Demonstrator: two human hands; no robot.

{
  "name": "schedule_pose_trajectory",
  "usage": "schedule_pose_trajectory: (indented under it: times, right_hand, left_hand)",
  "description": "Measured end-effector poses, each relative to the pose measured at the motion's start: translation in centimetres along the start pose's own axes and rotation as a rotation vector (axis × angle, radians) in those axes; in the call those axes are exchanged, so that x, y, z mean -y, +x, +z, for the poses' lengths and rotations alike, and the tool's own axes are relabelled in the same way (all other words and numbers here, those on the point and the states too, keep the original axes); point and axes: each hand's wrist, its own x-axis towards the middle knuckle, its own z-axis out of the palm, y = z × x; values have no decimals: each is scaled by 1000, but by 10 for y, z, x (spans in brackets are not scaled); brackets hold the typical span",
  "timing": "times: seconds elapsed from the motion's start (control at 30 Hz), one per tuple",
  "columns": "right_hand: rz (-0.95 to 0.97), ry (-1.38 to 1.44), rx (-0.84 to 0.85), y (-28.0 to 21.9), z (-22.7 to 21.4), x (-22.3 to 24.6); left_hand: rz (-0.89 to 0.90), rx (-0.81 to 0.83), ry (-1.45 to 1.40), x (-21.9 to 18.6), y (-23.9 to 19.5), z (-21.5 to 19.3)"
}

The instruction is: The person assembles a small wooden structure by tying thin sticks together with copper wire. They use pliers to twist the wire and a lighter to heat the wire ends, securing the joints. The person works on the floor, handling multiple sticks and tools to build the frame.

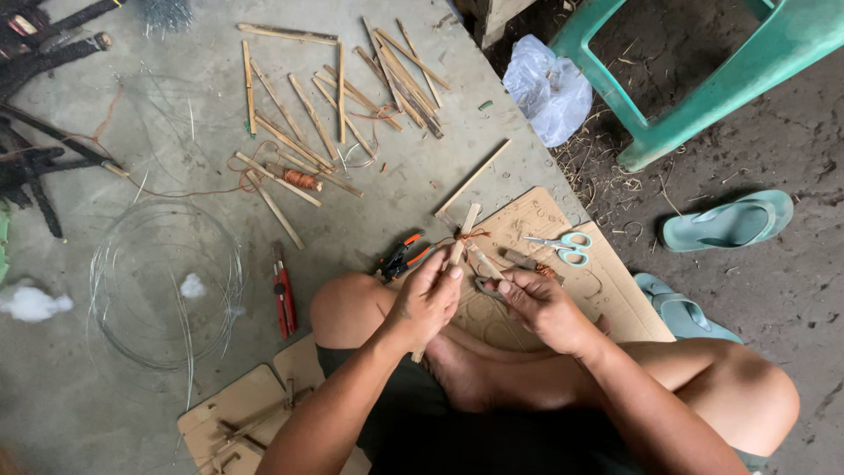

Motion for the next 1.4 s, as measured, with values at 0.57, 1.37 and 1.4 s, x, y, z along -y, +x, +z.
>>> schedule_pose_trajectory:
  times: [0.57, 1.37, 1.4]
  right_hand:
    - [10, 151, 134, 11, -6, -17]
    - [229, -1566, -391, 78, -140, -79]
    - [252, -1566, -371, 78, -140, -73]
  left_hand:
    - [-57, -88, 90, 21, 3, -16]
    - [-123, -83, 825, -55, 45, -31]
    - [-89, -85, 767, -54, 45, -30]
